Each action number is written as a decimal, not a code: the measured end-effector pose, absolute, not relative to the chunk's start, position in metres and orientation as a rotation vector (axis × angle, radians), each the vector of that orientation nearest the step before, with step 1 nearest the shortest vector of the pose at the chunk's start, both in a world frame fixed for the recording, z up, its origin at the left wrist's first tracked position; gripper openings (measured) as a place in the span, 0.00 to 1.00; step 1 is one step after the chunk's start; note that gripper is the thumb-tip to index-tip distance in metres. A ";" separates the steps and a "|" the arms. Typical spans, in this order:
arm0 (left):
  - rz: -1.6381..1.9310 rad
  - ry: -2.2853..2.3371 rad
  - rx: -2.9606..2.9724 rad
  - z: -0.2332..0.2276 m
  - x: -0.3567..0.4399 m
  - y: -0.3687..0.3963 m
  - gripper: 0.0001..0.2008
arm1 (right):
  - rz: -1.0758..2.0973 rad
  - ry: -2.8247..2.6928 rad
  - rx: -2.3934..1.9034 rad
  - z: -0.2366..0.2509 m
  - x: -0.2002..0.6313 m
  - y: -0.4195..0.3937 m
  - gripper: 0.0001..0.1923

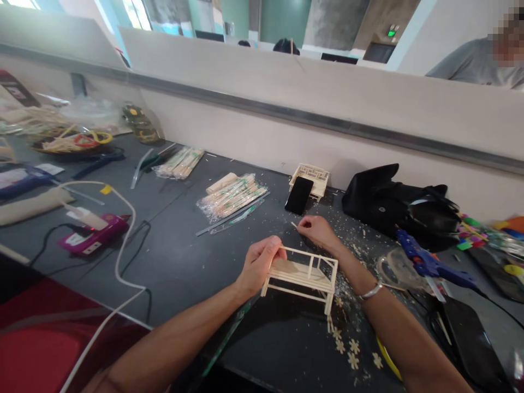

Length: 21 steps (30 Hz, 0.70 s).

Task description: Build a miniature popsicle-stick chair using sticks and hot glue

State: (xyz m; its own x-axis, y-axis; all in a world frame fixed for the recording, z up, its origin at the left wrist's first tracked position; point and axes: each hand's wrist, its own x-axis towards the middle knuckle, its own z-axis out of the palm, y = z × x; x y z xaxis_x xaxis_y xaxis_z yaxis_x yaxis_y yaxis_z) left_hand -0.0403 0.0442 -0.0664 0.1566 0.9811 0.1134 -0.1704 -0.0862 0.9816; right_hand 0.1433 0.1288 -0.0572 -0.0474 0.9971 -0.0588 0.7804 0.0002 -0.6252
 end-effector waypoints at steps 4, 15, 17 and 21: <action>1.261 0.933 1.164 -0.067 -0.038 0.043 0.30 | 0.769 -1.666 -1.738 -0.025 0.164 0.099 0.08; 1.322 0.985 1.072 -0.069 -0.033 0.037 0.22 | 1.074 -1.196 -1.406 0.019 0.150 -0.003 0.18; 1.321 1.005 1.131 -0.065 -0.035 0.037 0.20 | 1.069 -1.254 -1.451 0.015 0.142 -0.010 0.17; 1.306 1.065 1.360 -0.056 -0.039 0.036 0.17 | 1.070 -1.309 -1.522 0.013 0.134 -0.016 0.13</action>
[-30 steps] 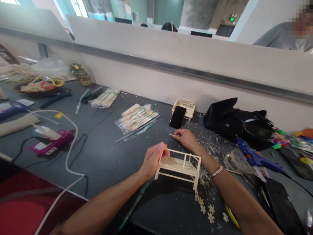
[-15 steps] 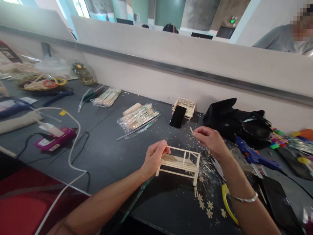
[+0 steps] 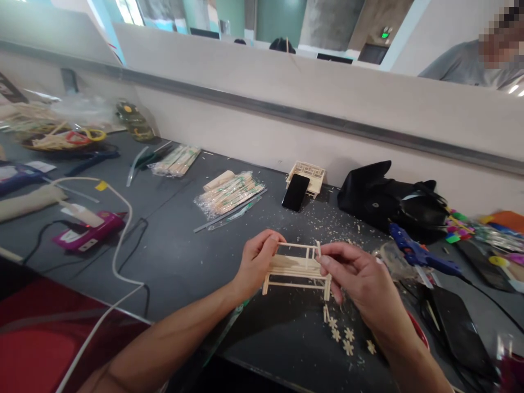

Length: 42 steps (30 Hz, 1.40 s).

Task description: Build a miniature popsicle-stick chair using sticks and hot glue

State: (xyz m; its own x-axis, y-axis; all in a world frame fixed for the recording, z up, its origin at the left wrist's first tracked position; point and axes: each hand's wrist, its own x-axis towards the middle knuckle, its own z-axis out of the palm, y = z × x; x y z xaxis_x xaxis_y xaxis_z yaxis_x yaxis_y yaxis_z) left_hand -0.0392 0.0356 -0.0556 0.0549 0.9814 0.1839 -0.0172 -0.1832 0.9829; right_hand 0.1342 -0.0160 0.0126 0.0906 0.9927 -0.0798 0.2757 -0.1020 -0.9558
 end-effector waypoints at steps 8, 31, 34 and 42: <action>1.243 1.101 1.531 -0.050 -0.042 0.037 0.14 | 0.991 -1.453 -1.502 0.006 0.130 -0.014 0.10; 0.884 0.945 1.575 -0.020 -0.047 0.053 0.07 | 0.570 -1.618 -1.580 -0.015 0.114 -0.021 0.08; 0.854 0.922 1.594 -0.018 -0.048 0.055 0.07 | 0.544 -1.623 -1.589 -0.016 0.112 -0.022 0.08; 0.668 0.787 1.598 -0.012 -0.045 0.067 0.09 | 0.479 -1.644 -1.596 -0.016 0.109 -0.025 0.07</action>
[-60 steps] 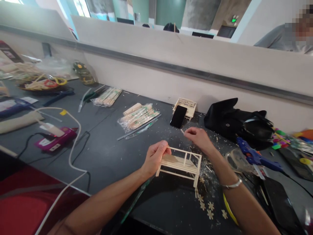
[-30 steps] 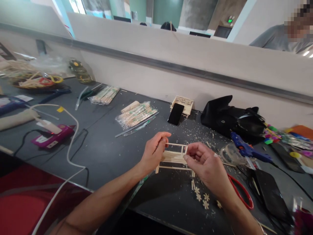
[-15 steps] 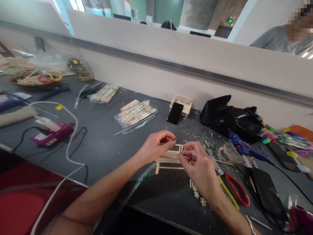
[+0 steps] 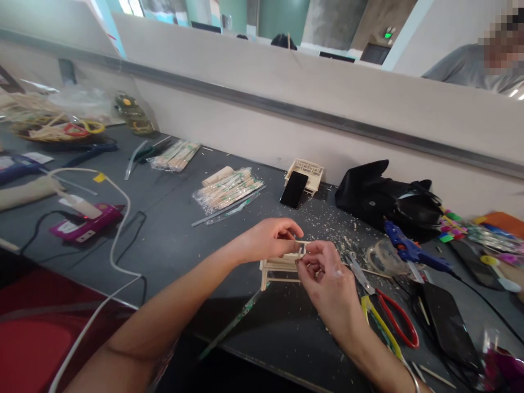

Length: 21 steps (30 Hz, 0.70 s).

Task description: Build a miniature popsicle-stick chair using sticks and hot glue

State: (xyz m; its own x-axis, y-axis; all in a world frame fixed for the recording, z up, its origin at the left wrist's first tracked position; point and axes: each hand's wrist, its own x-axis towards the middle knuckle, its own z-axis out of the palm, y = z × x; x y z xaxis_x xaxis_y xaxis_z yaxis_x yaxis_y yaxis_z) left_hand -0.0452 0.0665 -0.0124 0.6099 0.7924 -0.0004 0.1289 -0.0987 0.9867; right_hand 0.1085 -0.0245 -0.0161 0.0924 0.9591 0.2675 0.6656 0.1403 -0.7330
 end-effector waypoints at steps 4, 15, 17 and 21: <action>0.586 0.718 1.561 -0.011 -0.045 0.070 0.13 | 0.429 -1.682 -1.611 -0.015 0.108 -0.025 0.07; 0.563 0.731 1.425 -0.015 -0.041 0.070 0.15 | 0.345 -1.758 -1.594 -0.017 0.110 -0.024 0.07; 0.572 0.745 1.399 -0.016 -0.040 0.070 0.15 | 0.382 -1.747 -1.580 -0.014 0.113 -0.025 0.07; 0.636 0.792 1.408 -0.017 -0.039 0.067 0.17 | 0.371 -1.728 -1.589 -0.003 0.124 -0.027 0.08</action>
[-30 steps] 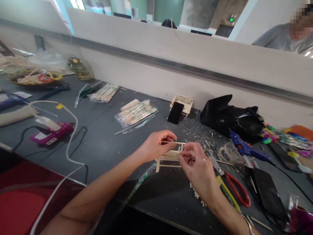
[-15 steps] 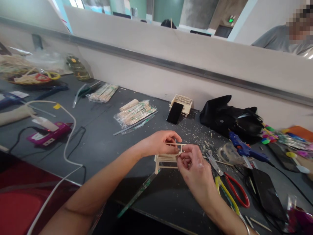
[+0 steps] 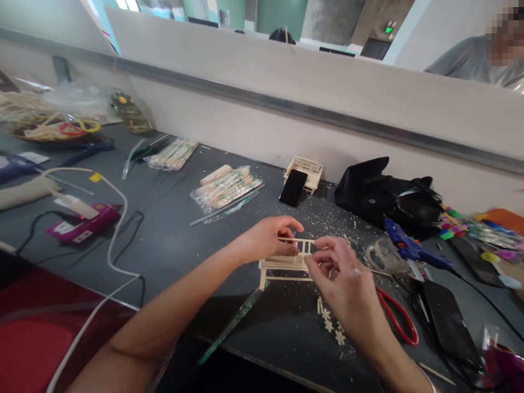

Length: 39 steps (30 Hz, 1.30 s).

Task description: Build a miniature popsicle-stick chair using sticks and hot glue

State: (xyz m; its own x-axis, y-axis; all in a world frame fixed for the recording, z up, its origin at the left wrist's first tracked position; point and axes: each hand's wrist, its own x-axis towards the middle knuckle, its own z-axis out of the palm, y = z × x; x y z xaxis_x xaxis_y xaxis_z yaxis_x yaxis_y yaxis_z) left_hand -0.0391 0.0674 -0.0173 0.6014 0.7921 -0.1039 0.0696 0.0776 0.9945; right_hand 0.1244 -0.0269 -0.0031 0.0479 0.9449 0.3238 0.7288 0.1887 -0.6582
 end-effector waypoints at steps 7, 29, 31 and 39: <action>0.693 0.822 1.482 -0.020 -0.037 0.065 0.19 | 0.271 -1.725 -1.629 0.006 0.137 -0.024 0.09; 0.565 0.849 1.578 -0.021 -0.041 0.066 0.24 | 0.174 -1.697 -1.664 0.018 0.151 -0.022 0.09; 0.561 0.858 1.580 -0.020 -0.040 0.065 0.23 | 0.184 -1.677 -1.664 0.020 0.153 -0.022 0.10; 0.556 0.887 1.592 -0.021 -0.040 0.066 0.23 | 0.152 -1.634 -1.686 0.020 0.163 -0.016 0.12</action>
